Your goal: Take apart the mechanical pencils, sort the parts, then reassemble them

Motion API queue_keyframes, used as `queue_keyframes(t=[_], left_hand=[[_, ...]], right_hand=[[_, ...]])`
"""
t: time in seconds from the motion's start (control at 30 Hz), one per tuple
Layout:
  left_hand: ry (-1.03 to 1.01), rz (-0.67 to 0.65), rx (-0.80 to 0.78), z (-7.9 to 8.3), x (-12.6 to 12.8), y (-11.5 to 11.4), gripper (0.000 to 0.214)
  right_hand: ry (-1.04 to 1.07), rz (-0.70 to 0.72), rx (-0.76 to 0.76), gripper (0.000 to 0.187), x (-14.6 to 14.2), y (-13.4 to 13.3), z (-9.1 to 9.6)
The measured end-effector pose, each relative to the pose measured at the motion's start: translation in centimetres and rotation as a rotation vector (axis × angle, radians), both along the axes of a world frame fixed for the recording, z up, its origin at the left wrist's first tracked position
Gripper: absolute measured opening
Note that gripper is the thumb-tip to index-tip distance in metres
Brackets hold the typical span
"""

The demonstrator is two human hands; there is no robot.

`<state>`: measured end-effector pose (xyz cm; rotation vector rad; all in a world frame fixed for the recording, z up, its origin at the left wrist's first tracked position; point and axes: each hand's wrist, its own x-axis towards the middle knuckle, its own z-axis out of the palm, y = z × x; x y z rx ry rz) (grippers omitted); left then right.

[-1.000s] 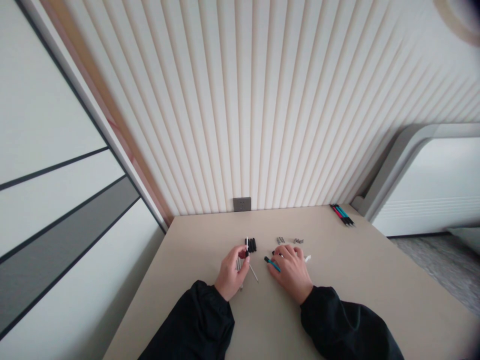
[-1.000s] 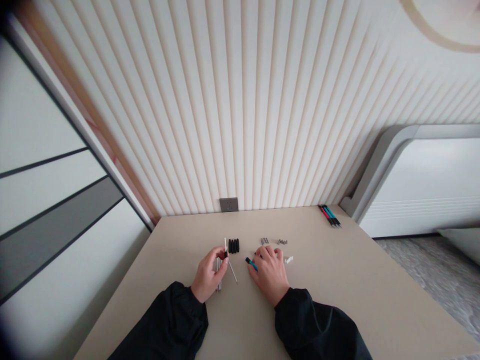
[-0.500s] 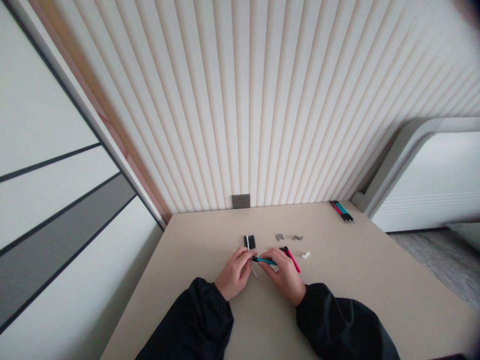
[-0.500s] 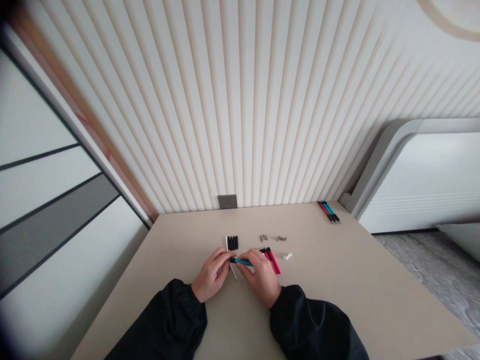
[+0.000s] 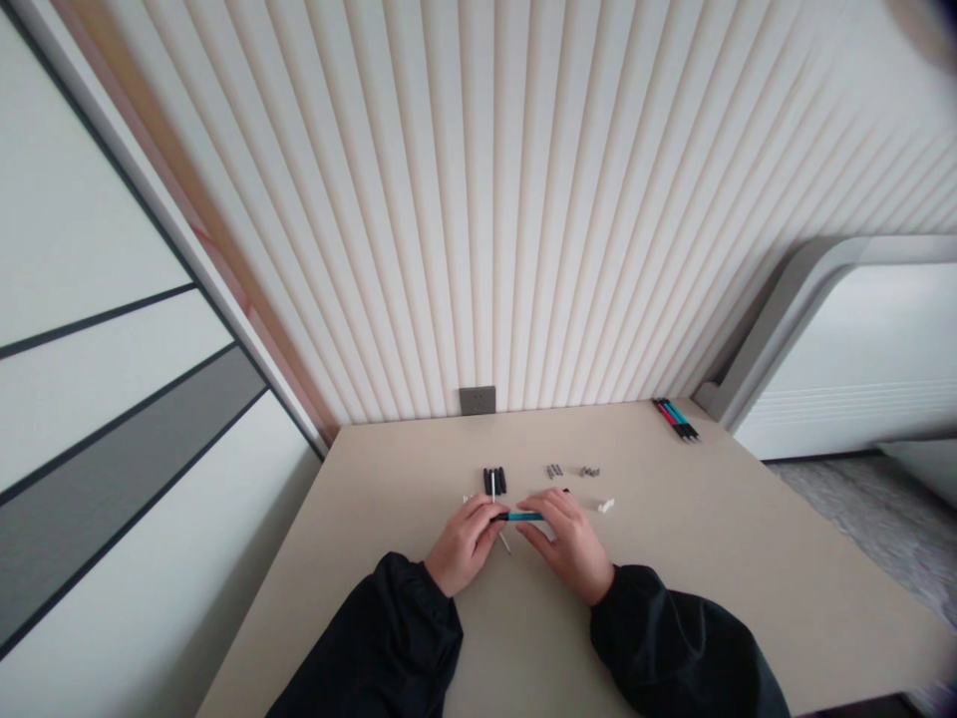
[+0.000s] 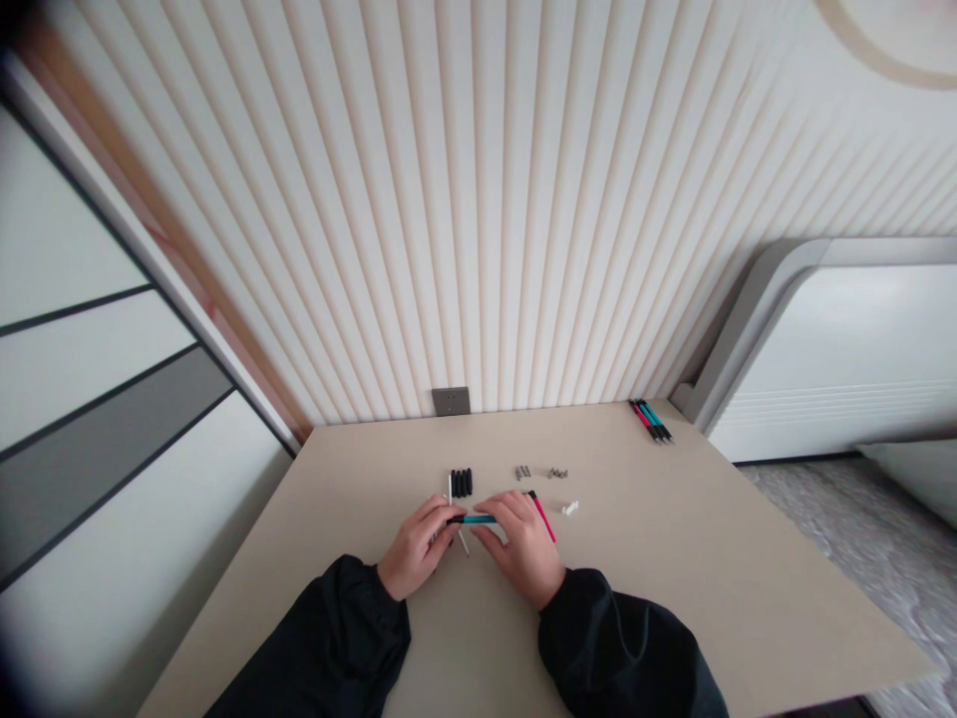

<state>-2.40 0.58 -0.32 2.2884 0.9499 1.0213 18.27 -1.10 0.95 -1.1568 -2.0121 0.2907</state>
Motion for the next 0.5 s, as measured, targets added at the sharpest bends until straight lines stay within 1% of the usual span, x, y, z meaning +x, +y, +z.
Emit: queue_keyframes(t=[0.03,0.1,0.2,0.27,0.33,0.4,0.5], left_hand=[[0.004,0.005,0.007,-0.1,-0.1,0.0,0.021],[0.006,0.027,0.016,-0.1,-0.3,0.1,0.022],[-0.011,0.065,0.023,0.1,-0.3,0.1,0.022],[-0.029,0.080,0.027,0.3,-0.3,0.1,0.022],[-0.037,0.081,0.024,0.4,-0.2,0.1,0.021],[-0.033,0.081,0.021,0.3,-0.1,0.1,0.021],[-0.024,0.084,0.015,0.2,-0.2,0.1,0.021]], right_hand=[[-0.031,-0.042,0.023,0.020,0.8,0.1,0.0],[-0.068,-0.178,0.065,0.021,3.0,0.2,-0.5],[-0.165,-0.362,0.100,0.020,6.9,0.2,-1.9],[-0.246,-0.413,0.091,0.019,9.1,-0.1,-2.9],[-0.298,-0.421,0.084,0.019,10.5,-0.4,-3.6],[-0.333,-0.409,0.079,0.020,11.2,-0.6,-4.0],[-0.367,-0.403,0.079,0.020,11.1,-0.7,-4.2]])
